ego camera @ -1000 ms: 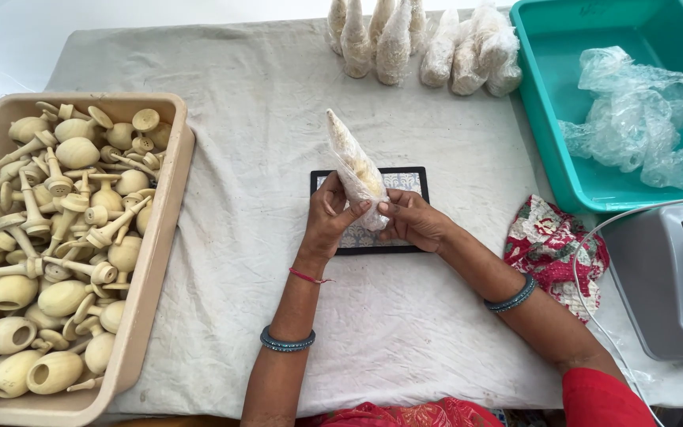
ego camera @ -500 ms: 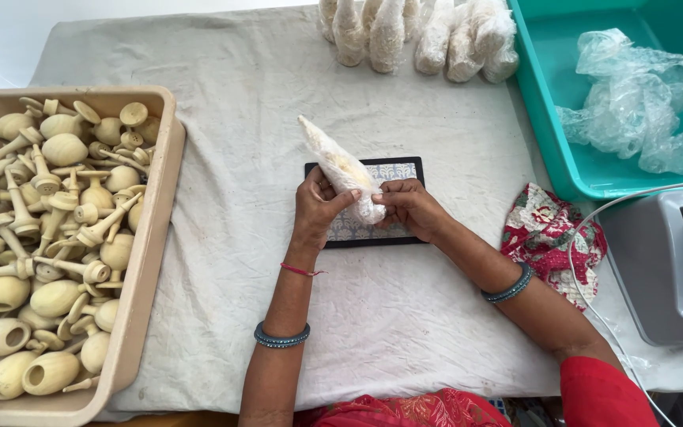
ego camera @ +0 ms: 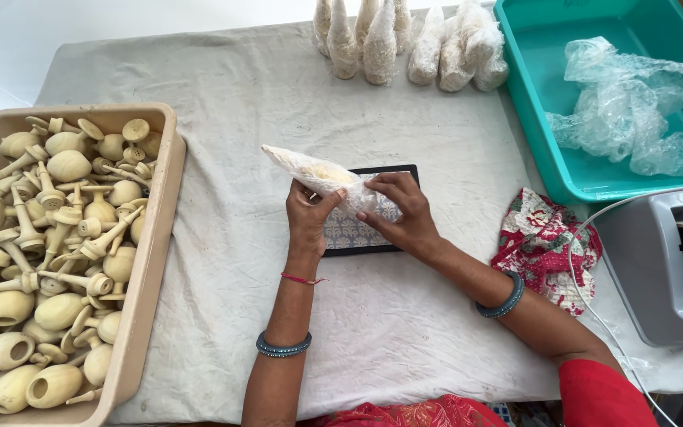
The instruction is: The person wraps a wooden object in bubble wrap and secures it with tape. They then wipe another wooden object with a cloth, insert a wooden stick into it, and wipe it again.
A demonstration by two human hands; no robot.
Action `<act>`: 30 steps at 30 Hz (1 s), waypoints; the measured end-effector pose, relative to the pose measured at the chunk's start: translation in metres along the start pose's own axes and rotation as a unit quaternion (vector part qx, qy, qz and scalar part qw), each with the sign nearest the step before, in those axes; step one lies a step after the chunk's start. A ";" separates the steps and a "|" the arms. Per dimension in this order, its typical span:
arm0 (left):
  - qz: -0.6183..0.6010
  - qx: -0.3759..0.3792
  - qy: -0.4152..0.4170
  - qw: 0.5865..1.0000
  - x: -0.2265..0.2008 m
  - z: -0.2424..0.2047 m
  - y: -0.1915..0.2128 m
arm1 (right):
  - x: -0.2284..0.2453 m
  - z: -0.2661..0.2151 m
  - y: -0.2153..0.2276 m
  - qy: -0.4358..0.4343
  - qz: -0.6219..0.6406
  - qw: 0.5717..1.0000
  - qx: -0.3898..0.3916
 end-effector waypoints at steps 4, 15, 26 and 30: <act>0.002 0.012 -0.002 1.000 0.001 -0.003 -0.005 | -0.012 -0.005 -0.006 -0.052 0.028 0.998 0.019; 0.046 0.048 0.030 0.997 0.020 0.003 -0.016 | -0.095 -0.035 -0.041 -0.448 0.428 0.785 0.023; 0.066 0.145 0.056 0.986 0.038 0.016 -0.062 | -0.036 -0.056 0.082 -0.228 0.035 0.973 -0.026; 0.057 0.131 0.037 0.989 0.044 0.024 -0.048 | 0.055 -0.103 0.148 -0.171 -0.001 0.969 0.177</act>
Point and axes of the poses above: each hand's wrist, its own z-axis towards the middle knuckle, its own y-axis out of the back of the hand, x = y × z, the point moved 7 cm from there along z, towards the middle knuckle, and after that the axes turned 3 degrees about -z, right-handed, at the moved point
